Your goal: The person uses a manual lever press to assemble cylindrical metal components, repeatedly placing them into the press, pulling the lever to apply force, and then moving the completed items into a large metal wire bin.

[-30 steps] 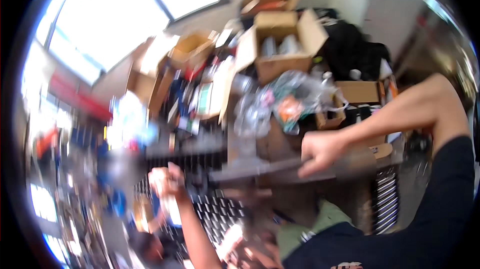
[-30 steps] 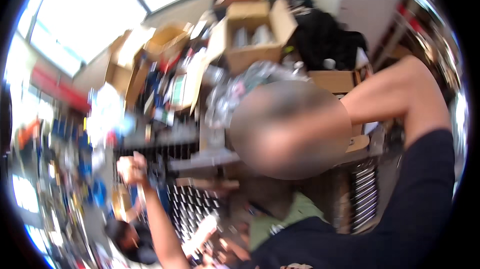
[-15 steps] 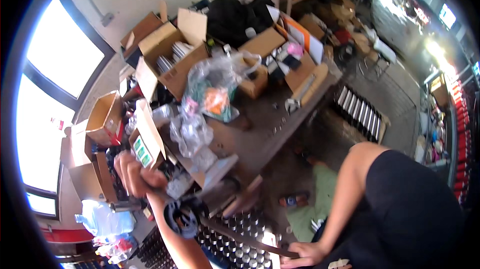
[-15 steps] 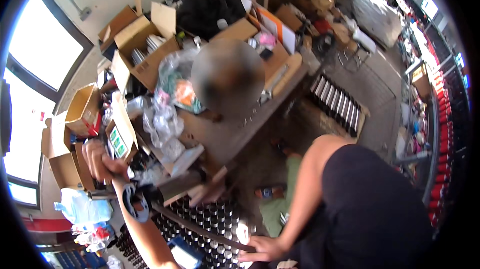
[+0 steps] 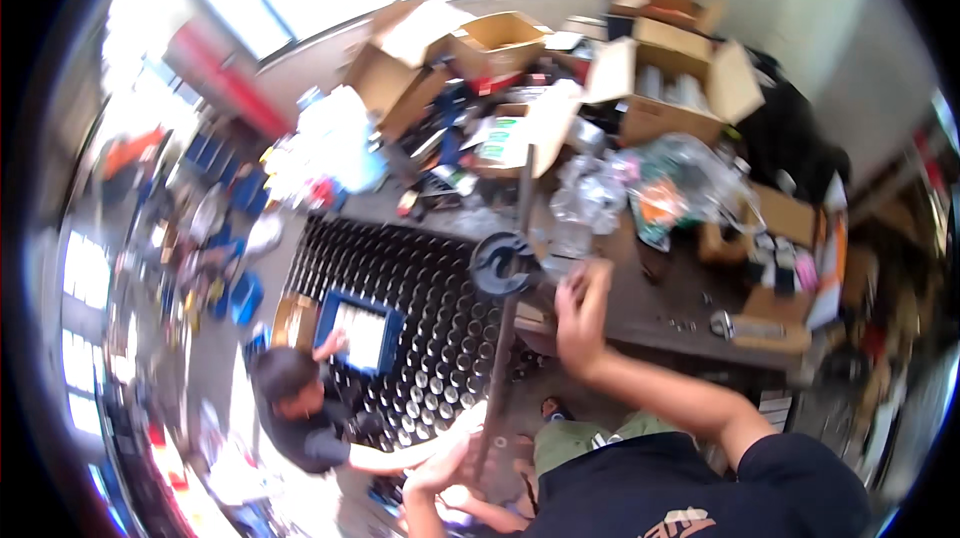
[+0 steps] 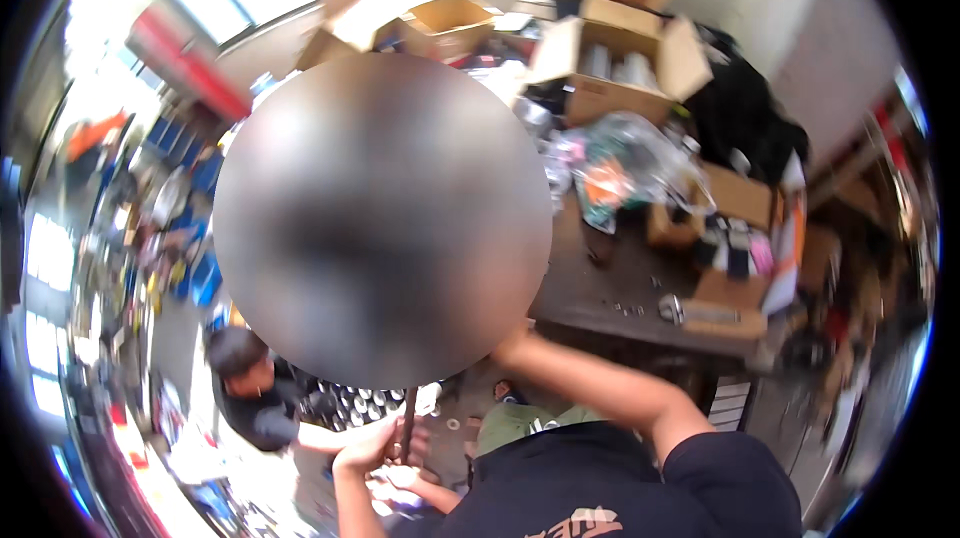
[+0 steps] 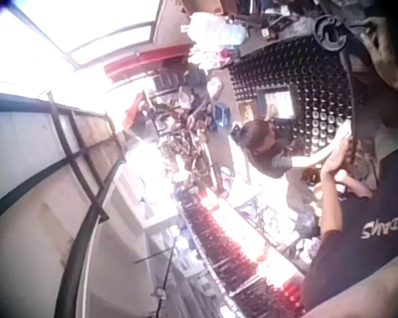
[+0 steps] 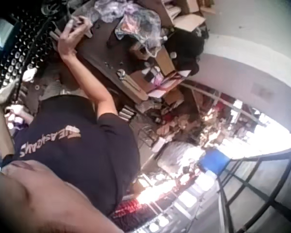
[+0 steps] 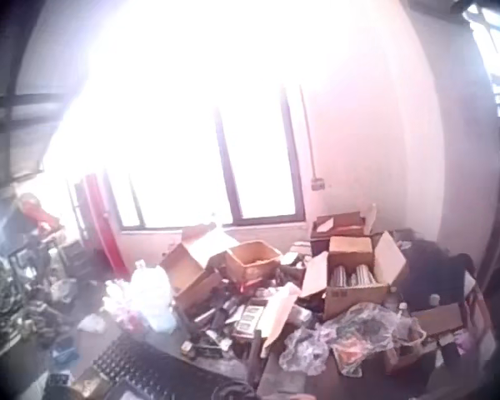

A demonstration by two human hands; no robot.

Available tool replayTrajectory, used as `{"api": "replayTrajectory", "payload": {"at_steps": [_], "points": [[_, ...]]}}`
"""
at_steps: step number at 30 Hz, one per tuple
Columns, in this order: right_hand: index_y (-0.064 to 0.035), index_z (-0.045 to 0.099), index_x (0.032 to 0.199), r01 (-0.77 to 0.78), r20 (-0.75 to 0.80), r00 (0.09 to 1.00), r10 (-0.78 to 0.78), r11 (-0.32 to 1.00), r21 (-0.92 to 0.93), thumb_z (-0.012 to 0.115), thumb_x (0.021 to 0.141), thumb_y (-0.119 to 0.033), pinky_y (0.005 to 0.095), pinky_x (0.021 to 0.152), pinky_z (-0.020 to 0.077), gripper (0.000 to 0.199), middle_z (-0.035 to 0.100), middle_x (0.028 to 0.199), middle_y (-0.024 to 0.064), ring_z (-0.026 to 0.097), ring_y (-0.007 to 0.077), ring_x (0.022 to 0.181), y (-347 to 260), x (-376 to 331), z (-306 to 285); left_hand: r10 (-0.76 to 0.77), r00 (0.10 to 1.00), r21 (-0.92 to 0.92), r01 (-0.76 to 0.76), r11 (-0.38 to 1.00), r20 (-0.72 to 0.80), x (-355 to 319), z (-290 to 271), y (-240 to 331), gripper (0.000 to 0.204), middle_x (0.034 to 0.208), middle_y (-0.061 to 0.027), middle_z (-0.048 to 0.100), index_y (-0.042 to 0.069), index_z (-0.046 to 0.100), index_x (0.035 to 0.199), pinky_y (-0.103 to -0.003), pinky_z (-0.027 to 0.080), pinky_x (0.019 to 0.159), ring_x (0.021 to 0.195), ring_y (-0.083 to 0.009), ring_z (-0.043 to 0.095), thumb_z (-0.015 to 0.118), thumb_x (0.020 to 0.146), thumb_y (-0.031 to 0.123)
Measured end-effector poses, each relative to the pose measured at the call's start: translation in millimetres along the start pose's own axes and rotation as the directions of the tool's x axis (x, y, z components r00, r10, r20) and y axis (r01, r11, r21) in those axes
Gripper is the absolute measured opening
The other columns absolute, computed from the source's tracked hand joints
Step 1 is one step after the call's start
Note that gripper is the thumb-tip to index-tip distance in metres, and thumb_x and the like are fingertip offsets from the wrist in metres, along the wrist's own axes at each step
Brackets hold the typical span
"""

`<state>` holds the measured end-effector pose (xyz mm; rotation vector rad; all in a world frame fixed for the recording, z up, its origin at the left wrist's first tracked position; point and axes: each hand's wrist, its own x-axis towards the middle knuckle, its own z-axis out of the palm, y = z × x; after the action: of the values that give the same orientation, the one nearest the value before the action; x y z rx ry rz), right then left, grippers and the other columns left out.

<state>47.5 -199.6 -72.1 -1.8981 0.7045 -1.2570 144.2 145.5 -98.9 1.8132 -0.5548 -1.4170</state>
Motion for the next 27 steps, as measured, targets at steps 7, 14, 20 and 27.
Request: {"api": "replayTrajectory", "payload": {"at_steps": [7,14,20,27], "points": [[-0.0237,0.070,0.104,0.974,0.697,0.192,-0.691,0.224,-0.047,0.073,0.080,-0.032,0.0429,0.098,0.0409,0.025,0.068,0.101,-0.0004,0.063,0.0206,0.105,30,266,57,0.068,0.471,0.166,0.168,0.972,-0.880,-53,151,144,0.024,0.073,-0.0134,0.067,0.003,0.062,0.085,-0.037,0.053,0.062,0.066,-0.0232,0.067,0.070,0.085,0.025],[-0.0149,0.078,0.084,0.877,0.855,0.307,-0.418,0.473,-0.083,0.072,0.085,-0.040,0.0473,0.082,0.0542,0.026,0.072,0.086,0.0158,0.069,0.0362,0.086,126,361,55,0.188,0.176,0.257,0.624,0.738,-0.966,67,128,259,0.023,0.087,-0.0160,0.075,0.013,0.080,0.084,-0.039,0.060,0.073,0.084,-0.0283,0.076,0.059,0.084,0.023],[-0.0150,0.078,0.098,0.791,0.847,0.487,-0.214,0.520,-0.323,0.073,0.082,-0.038,0.0444,0.088,0.0551,0.028,0.073,0.100,0.0159,0.069,0.0355,0.097,149,332,46,0.559,0.109,0.434,0.755,0.492,-0.822,73,99,244,0.026,0.080,-0.0156,0.075,0.007,0.074,0.085,-0.044,0.060,0.067,0.076,-0.0320,0.075,0.053,0.086,0.022],[-0.0177,0.076,0.111,0.585,0.675,0.735,-0.066,0.565,-0.582,0.065,0.086,-0.044,0.0448,0.089,0.0551,0.038,0.073,0.103,0.0184,0.069,0.0370,0.101,88,220,-108,0.919,0.066,0.702,0.668,0.249,-0.389,84,-23,185,0.035,0.064,-0.0095,0.068,0.013,0.069,0.076,-0.045,0.055,0.051,0.057,-0.0312,0.069,0.057,0.089,0.042]]}}
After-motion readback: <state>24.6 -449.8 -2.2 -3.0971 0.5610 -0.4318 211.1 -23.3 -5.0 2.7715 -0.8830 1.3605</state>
